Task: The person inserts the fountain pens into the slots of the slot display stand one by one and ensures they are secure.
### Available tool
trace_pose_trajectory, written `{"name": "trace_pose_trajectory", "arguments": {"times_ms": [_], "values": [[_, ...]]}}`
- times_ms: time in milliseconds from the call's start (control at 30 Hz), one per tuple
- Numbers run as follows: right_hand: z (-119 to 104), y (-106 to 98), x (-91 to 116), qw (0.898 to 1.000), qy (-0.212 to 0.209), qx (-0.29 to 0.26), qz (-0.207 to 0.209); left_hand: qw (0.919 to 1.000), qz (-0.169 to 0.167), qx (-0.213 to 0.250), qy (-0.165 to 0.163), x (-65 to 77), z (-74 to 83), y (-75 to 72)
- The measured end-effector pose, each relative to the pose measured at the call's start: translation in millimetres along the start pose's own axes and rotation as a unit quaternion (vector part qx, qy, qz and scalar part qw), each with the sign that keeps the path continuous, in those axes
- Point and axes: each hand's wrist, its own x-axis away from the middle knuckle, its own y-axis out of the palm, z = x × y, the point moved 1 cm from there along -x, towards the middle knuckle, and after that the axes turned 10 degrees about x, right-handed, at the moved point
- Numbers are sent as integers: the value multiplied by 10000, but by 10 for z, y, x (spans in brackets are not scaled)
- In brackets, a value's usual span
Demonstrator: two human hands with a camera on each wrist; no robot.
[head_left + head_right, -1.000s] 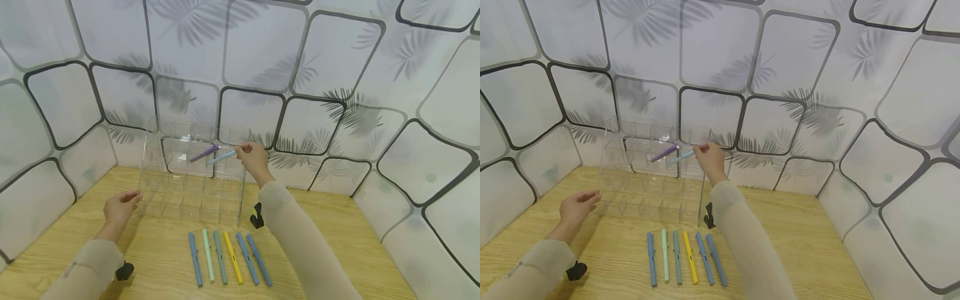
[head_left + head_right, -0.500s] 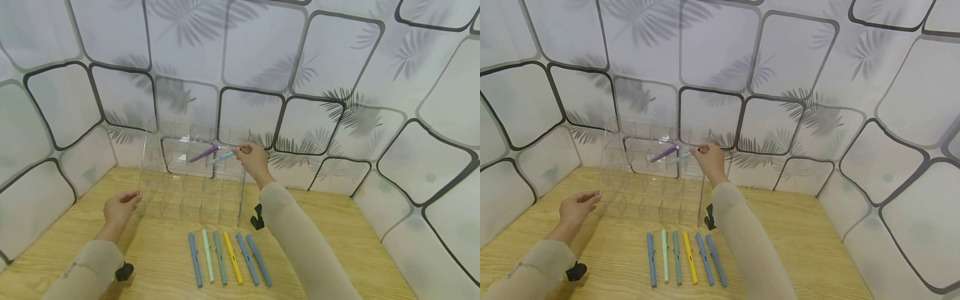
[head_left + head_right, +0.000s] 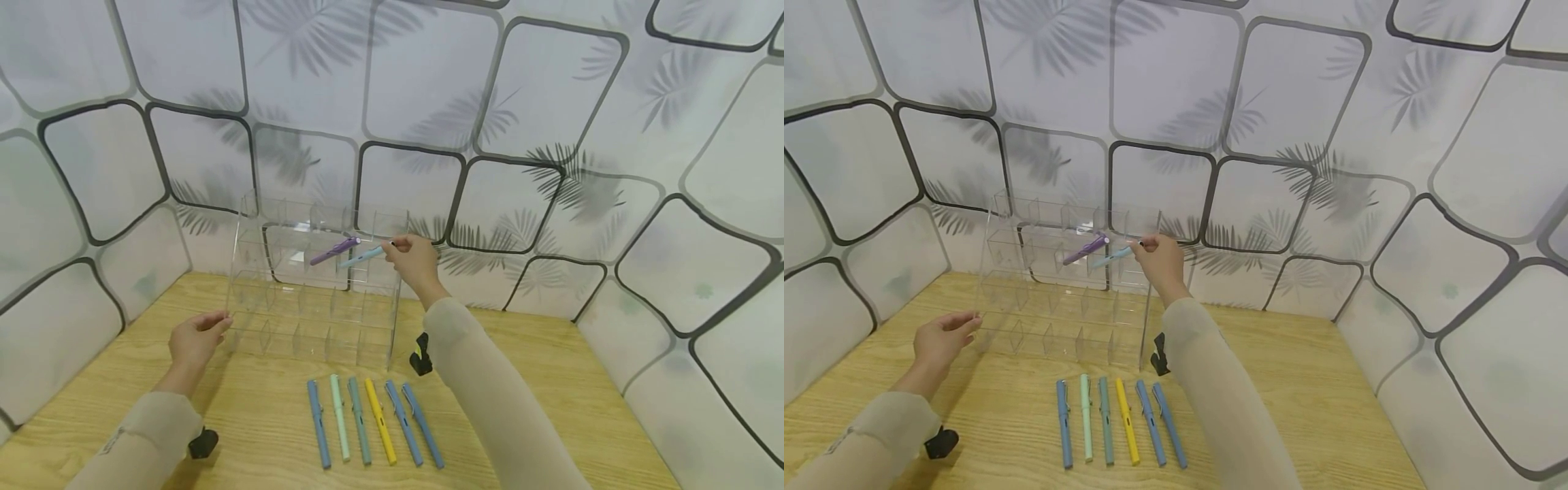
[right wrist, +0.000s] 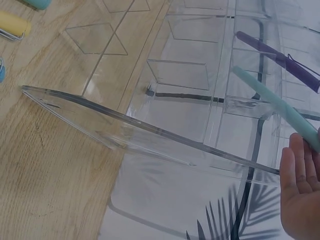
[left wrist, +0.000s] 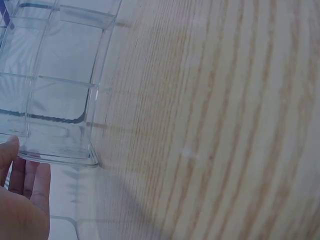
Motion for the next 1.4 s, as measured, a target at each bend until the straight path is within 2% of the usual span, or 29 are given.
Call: {"name": "trace_pose_trajectory", "arguments": {"times_ms": [600, 967, 1200, 1400], "values": [[37, -21, -22, 9987, -416, -67, -284, 10000, -44, -83, 3, -9, -4, 2], [66, -28, -32, 9979, -491, -149, -384, 10000, -51, -35, -48, -1, 5, 1], [132, -134, 20, 9959, -484, -558, -527, 9999, -89, 8, -76, 5, 12, -2], [272, -211, 101, 9948, -400, -751, -556, 10000, -22, 6, -94, 13, 16, 0]]}}
